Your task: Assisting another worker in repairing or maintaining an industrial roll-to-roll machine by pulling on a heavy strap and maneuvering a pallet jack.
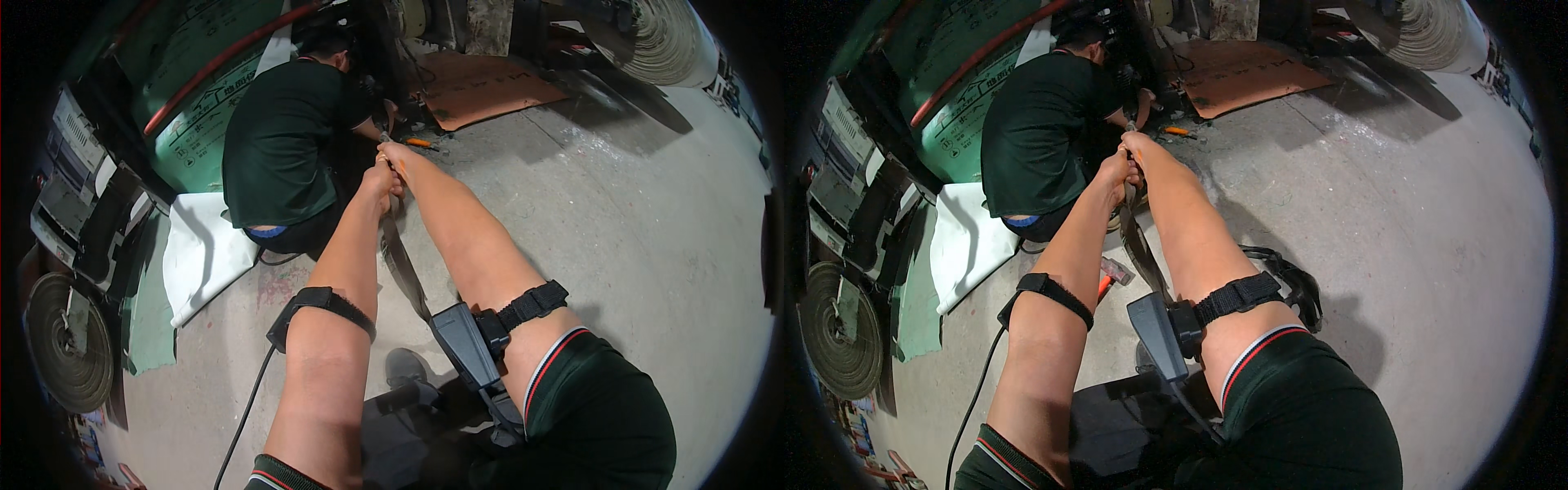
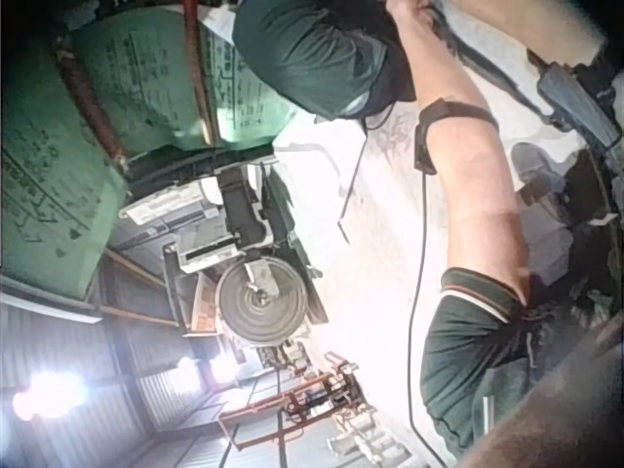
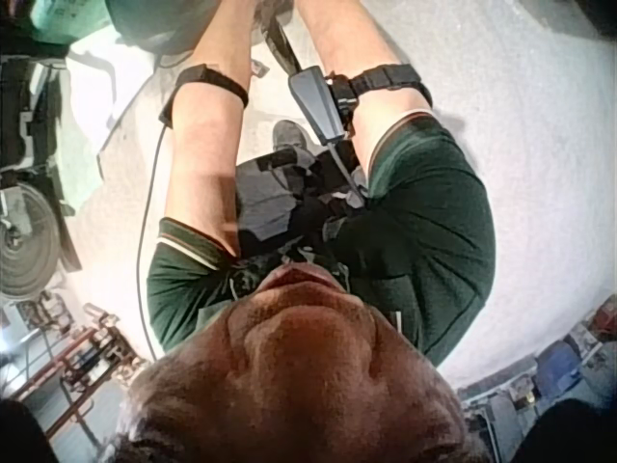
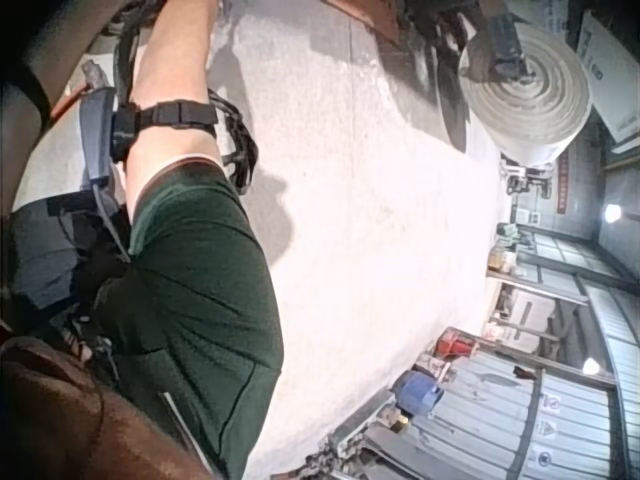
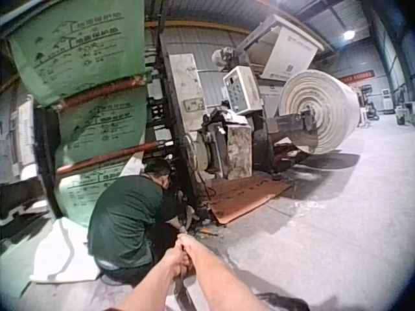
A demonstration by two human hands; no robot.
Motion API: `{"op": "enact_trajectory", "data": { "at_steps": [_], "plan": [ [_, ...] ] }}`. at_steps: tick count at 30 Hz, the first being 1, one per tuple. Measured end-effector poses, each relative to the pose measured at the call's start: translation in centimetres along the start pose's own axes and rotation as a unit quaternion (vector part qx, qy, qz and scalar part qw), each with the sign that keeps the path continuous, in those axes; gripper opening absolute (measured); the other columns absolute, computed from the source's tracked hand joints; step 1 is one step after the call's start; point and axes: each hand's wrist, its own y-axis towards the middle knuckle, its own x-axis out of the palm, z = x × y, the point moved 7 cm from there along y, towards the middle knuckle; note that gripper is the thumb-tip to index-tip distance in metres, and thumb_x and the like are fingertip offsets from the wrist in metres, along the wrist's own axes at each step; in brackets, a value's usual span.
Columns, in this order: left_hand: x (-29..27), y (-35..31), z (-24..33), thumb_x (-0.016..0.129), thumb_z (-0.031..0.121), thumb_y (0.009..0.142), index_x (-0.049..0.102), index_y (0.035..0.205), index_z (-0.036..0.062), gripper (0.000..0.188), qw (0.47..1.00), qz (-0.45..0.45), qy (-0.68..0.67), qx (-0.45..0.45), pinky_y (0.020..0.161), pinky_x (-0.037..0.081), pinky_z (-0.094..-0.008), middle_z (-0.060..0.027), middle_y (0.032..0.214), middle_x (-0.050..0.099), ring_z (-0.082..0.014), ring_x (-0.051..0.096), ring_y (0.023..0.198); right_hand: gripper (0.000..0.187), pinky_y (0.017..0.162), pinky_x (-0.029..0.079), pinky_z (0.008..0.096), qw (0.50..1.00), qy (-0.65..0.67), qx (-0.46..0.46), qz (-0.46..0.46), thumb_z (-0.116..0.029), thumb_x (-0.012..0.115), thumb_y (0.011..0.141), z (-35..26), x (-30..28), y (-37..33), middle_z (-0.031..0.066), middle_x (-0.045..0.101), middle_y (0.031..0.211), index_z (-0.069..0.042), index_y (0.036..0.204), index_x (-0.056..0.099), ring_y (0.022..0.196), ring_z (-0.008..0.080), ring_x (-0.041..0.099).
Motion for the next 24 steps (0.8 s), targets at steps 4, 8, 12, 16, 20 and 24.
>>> {"op": "enact_trajectory", "data": {
  "at_steps": [4, 8, 12, 16, 20, 24],
  "plan": [
    [0.9, 0.2, -0.1, 0.028, 0.040, 0.094, 0.035, 0.071, 0.0103, 0.039, 1.000, 0.000, 0.023, 0.002, 0.040, 0.026, -0.0212, 0.0039, 0.055, 0.028, -0.0064, 0.023, 0.043, 0.030, 0.043, 0.035, 0.0339, 0.999, -0.019, 0.028, 0.018, -0.038, 0.047, 0.083, 1.1, -1.5, 2.0, 0.0087, 0.051, 0.067, -0.010, 0.079, 0.057, 0.050, 0.0170, 0.043],
    [0.6, 0.2, -0.1, 0.027, 0.040, 0.094, 0.036, 0.071, 0.0103, 0.039, 1.000, 0.002, 0.017, 0.003, 0.040, 0.026, -0.0212, 0.0038, 0.054, 0.028, -0.0065, 0.023, 0.043, 0.030, 0.043, 0.034, 0.0332, 0.999, -0.012, 0.035, 0.012, -0.037, 0.046, 0.083, 1.6, -1.1, 3.1, 0.0084, 0.051, 0.066, -0.009, 0.078, 0.057, 0.049, 0.0170, 0.043],
    [1.0, 0.1, -0.2, 0.027, 0.041, 0.094, 0.036, 0.071, 0.0102, 0.039, 1.000, -0.004, 0.004, -0.006, 0.039, 0.026, -0.0211, 0.0039, 0.054, 0.028, -0.0064, 0.024, 0.043, 0.030, 0.042, 0.034, 0.0323, 0.999, -0.001, 0.032, -0.004, -0.037, 0.046, 0.083, 2.0, -1.5, 4.2, 0.0079, 0.050, 0.064, -0.010, 0.076, 0.056, 0.047, 0.0171, 0.042],
    [1.0, 0.3, -0.3, 0.028, 0.042, 0.093, 0.036, 0.072, 0.0101, 0.039, 1.000, -0.003, 0.003, -0.007, 0.039, 0.027, -0.0209, 0.0042, 0.054, 0.028, -0.0063, 0.024, 0.043, 0.030, 0.041, 0.034, 0.0323, 1.000, 0.000, 0.016, -0.002, -0.037, 0.047, 0.083, 1.6, -1.3, 4.0, 0.0077, 0.050, 0.063, -0.010, 0.075, 0.055, 0.046, 0.0169, 0.041],
    [0.5, 0.4, -0.2, 0.029, 0.040, 0.094, 0.037, 0.072, 0.0098, 0.038, 1.000, -0.012, 0.002, -0.001, 0.039, 0.027, -0.0206, 0.0038, 0.055, 0.029, -0.0063, 0.025, 0.044, 0.030, 0.041, 0.034, 0.0324, 1.000, -0.007, 0.003, 0.003, -0.037, 0.047, 0.083, 0.6, -0.8, 1.8, 0.0077, 0.050, 0.063, -0.010, 0.074, 0.055, 0.046, 0.0168, 0.041],
    [-0.1, 0.1, -0.1, 0.029, 0.039, 0.094, 0.038, 0.073, 0.0098, 0.037, 1.000, 0.015, 0.024, 0.002, 0.039, 0.026, -0.0205, 0.0037, 0.057, 0.030, -0.0062, 0.025, 0.045, 0.030, 0.041, 0.034, 0.0325, 1.000, -0.006, -0.008, 0.011, -0.036, 0.047, 0.083, 0.2, -0.1, 1.1, 0.0076, 0.050, 0.063, -0.009, 0.073, 0.055, 0.046, 0.0165, 0.041]
  ]
}}
